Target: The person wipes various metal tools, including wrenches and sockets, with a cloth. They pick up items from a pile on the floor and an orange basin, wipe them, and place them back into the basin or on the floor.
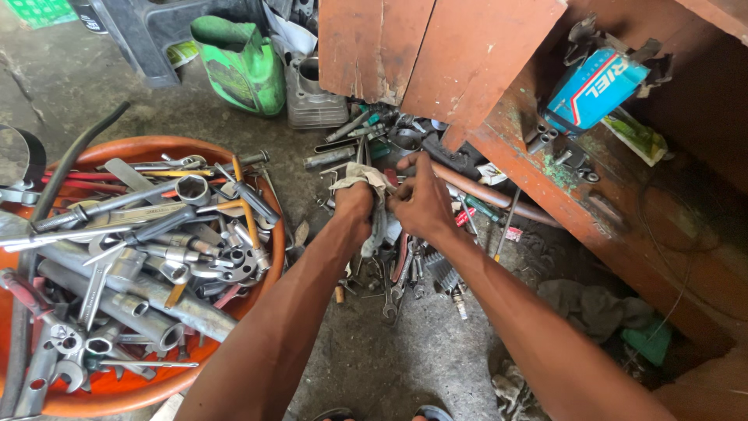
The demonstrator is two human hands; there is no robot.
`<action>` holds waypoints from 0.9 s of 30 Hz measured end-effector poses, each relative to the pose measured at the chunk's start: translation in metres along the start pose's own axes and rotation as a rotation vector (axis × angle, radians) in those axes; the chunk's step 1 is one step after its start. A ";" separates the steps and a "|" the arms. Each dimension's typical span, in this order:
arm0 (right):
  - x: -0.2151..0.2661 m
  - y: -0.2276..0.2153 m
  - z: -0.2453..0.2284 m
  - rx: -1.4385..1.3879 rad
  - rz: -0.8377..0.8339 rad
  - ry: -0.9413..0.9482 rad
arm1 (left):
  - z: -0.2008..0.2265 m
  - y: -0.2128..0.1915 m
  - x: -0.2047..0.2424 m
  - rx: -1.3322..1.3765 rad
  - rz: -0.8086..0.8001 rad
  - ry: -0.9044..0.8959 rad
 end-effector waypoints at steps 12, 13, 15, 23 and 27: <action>0.011 -0.006 0.016 -0.070 0.046 0.039 | 0.023 -0.034 0.008 -0.062 -0.379 -0.145; 0.010 -0.001 0.016 -0.058 0.042 0.043 | 0.017 -0.024 0.015 -0.108 -0.328 -0.112; 0.009 0.008 0.014 -0.031 0.033 0.048 | 0.006 -0.004 0.020 -0.195 -0.228 -0.044; 0.001 0.013 0.005 -0.204 -0.039 0.028 | 0.005 -0.032 -0.021 0.324 -0.076 -0.103; -0.015 0.015 -0.020 -0.196 -0.226 -0.034 | -0.002 -0.054 0.002 0.299 -0.324 -0.165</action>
Point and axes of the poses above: each hand's wrist, its own x-axis away from the middle knuckle, its own y-axis out of the palm, z = x × y, the point moved 1 cm from there along -x, towards the middle knuckle, and after that the axes turned 11 degrees about -y, right-handed, at the moved point
